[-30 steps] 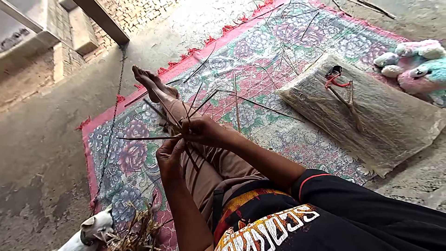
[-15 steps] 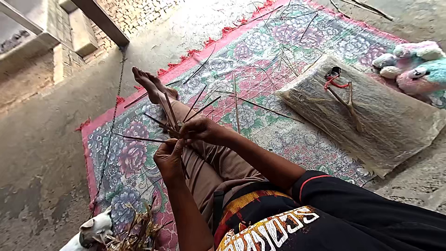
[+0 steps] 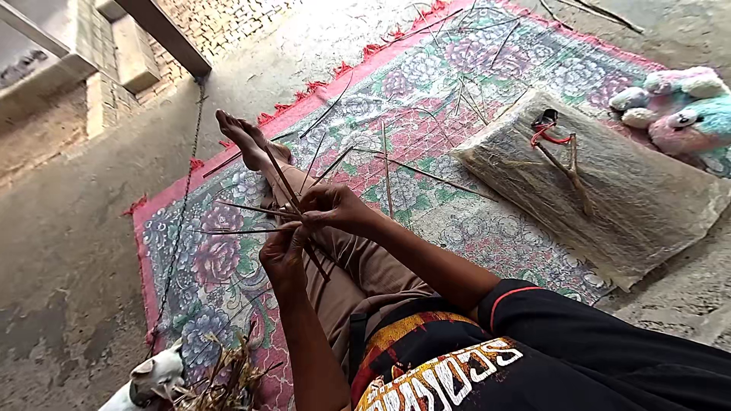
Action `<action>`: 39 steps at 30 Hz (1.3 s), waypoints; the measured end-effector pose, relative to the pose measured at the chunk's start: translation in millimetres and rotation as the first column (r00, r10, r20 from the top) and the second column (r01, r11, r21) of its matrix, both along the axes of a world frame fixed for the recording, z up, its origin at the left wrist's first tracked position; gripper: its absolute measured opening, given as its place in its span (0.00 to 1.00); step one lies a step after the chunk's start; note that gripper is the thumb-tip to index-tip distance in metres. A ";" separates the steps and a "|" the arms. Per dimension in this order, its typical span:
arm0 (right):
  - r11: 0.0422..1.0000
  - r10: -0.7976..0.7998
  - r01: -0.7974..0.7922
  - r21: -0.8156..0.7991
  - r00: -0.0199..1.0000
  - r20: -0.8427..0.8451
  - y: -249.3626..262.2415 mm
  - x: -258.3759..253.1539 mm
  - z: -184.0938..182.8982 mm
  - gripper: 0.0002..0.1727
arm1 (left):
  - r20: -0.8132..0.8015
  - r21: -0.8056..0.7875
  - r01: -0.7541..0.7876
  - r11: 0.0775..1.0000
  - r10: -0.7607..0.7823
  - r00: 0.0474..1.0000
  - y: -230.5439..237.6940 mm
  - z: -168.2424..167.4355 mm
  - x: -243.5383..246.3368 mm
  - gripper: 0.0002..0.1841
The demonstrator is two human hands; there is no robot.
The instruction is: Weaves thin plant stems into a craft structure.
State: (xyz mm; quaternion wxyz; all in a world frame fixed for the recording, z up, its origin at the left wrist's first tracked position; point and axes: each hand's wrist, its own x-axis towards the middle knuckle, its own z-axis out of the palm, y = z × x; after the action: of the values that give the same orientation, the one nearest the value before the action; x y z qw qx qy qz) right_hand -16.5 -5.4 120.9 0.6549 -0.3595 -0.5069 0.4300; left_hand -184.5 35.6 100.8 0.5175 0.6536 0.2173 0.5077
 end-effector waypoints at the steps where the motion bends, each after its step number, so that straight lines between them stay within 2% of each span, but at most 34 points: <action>1: 0.999 0.021 -0.022 0.030 0.999 0.037 -0.5 1.2 -0.4 0.06 | -0.004 -0.039 -0.030 0.999 0.029 1.000 -0.6 0.0 1.2 0.08; 4: 0.990 0.081 -0.096 0.099 0.986 0.145 -0.2 5.3 -2.3 0.04 | -0.019 -0.130 -0.047 0.990 0.045 0.999 -0.3 0.1 0.8 0.07; 8: 0.985 0.136 -0.154 0.076 0.968 0.209 -0.6 13.1 -5.5 0.06 | 0.014 -0.083 -0.060 0.995 0.062 0.998 -1.5 1.6 4.3 0.08; 11: 0.991 0.126 -0.132 0.026 0.977 0.173 0.1 17.7 -9.3 0.05 | -0.040 -0.059 -0.132 0.990 0.130 0.991 -7.7 4.6 8.9 0.06; 14: 0.998 0.051 -0.049 -0.033 0.995 0.086 0.4 15.3 -10.7 0.04 | -0.057 0.036 -0.173 0.984 0.175 0.983 -11.1 3.0 12.7 0.05; 18: 0.991 -0.096 0.096 -0.094 0.995 0.000 -2.1 10.5 -2.1 0.04 | 0.006 0.298 -0.229 0.927 0.238 0.971 -3.7 -8.5 19.7 0.05; 20: 0.992 -0.104 0.106 -0.070 0.994 0.030 -3.7 12.2 0.5 0.05 | 0.024 0.343 -0.283 0.896 0.293 0.956 -2.3 -13.8 23.4 0.04; 24: 0.998 -0.024 0.023 -0.058 1.000 -0.012 -9.1 14.5 4.6 0.07 | 0.026 0.355 -0.326 0.876 0.339 0.940 -7.1 -16.6 29.2 0.03; 27: 1.000 -0.016 0.015 -0.023 0.999 -0.033 -13.1 10.1 2.0 0.07 | -0.003 0.329 -0.259 0.908 0.276 0.961 -8.5 -13.3 29.3 0.03; 29: 0.999 -0.031 0.033 0.040 0.997 -0.066 -9.2 10.9 -1.9 0.06 | -0.074 0.269 -0.142 0.952 0.168 0.983 -7.6 -10.0 23.4 0.04; 32: 0.986 -0.128 0.133 0.101 0.990 -0.054 -5.4 11.5 -1.5 0.05 | -0.238 0.026 -0.015 1.000 0.021 0.971 -14.8 3.0 13.3 0.09; 33: 0.981 -0.157 0.160 0.113 0.987 -0.040 -5.0 12.2 -0.3 0.04 | -0.304 -0.025 -0.010 1.000 0.002 0.953 -17.0 10.5 8.8 0.10; 35: 0.962 -0.233 0.227 0.152 0.972 0.018 -4.1 14.7 0.4 0.03 | -0.360 0.021 -0.041 0.999 0.046 0.932 -17.7 25.5 -5.7 0.11; 37: 0.932 -0.328 0.307 0.192 0.940 0.094 -1.9 19.0 -1.9 0.04 | -0.205 0.152 -0.061 0.987 0.092 0.974 -24.3 49.7 -22.7 0.11; 38: 0.922 -0.359 0.333 0.195 0.926 0.116 -0.5 20.1 -4.3 0.04 | -0.097 0.208 -0.022 0.978 0.043 0.994 -35.9 67.2 -28.5 0.12; 39: 0.917 -0.376 0.347 0.195 0.917 0.133 0.8 19.9 -6.6 0.04 | 0.009 0.246 0.065 0.967 -0.069 0.998 -55.1 86.1 -30.0 0.13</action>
State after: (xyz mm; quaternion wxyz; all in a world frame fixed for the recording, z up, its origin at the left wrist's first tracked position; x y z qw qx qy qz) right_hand 3.4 -4.6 114.3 0.7061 -0.4258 -0.5189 0.2254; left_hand -214.6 -19.5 186.9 0.4511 0.7153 0.1262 0.5186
